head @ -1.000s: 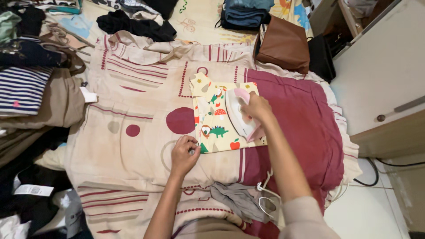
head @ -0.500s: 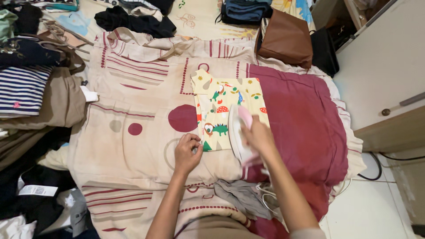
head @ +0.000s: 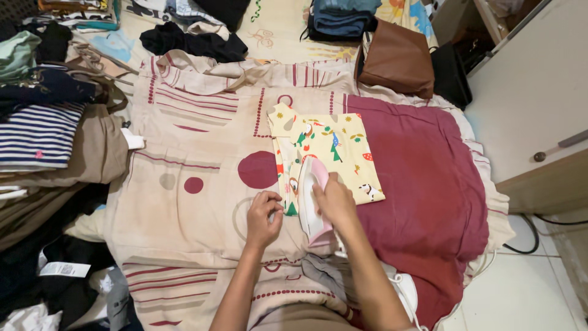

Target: The person irons a yellow patterned shirt and other fabric items using an iron on a bed surface.

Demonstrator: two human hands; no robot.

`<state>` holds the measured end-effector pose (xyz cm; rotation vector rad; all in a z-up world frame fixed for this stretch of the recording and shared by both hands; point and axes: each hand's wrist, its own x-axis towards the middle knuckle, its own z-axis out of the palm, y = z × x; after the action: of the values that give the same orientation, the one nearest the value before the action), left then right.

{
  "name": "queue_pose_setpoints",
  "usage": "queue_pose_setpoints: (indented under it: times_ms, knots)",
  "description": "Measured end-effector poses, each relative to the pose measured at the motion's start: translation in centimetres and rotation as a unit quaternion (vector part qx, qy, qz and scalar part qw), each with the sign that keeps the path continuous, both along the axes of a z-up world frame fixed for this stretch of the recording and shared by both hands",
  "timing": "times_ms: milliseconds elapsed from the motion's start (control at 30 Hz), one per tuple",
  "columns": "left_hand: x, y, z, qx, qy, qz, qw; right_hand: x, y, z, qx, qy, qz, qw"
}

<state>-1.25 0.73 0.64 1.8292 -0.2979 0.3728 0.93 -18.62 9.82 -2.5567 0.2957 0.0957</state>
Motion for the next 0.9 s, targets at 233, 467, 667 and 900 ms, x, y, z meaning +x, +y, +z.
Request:
queue_pose_setpoints:
  times_ms: [233, 467, 667, 900]
  knots:
    - [0.1, -0.2, 0.0, -0.002, -0.059, 0.004, 0.998, 4.6, 0.5, 1.4, 0.015, 0.005, -0.012, 1.000]
    - [-0.3, 0.0, 0.2, -0.020, -0.039, -0.007, 0.999, -1.8, 0.0, 0.7, -0.012, 0.038, 0.018, 0.999]
    - [-0.1, 0.0, -1.0, -0.037, -0.052, 0.002, 0.998, -4.1, -3.4, 2.5, 0.030, -0.032, 0.086, 0.995]
    - [-0.4, 0.2, -2.4, -0.168, -0.123, 0.127, 0.970, -4.5, -3.4, 3.9, -0.081, -0.093, 0.226, 0.966]
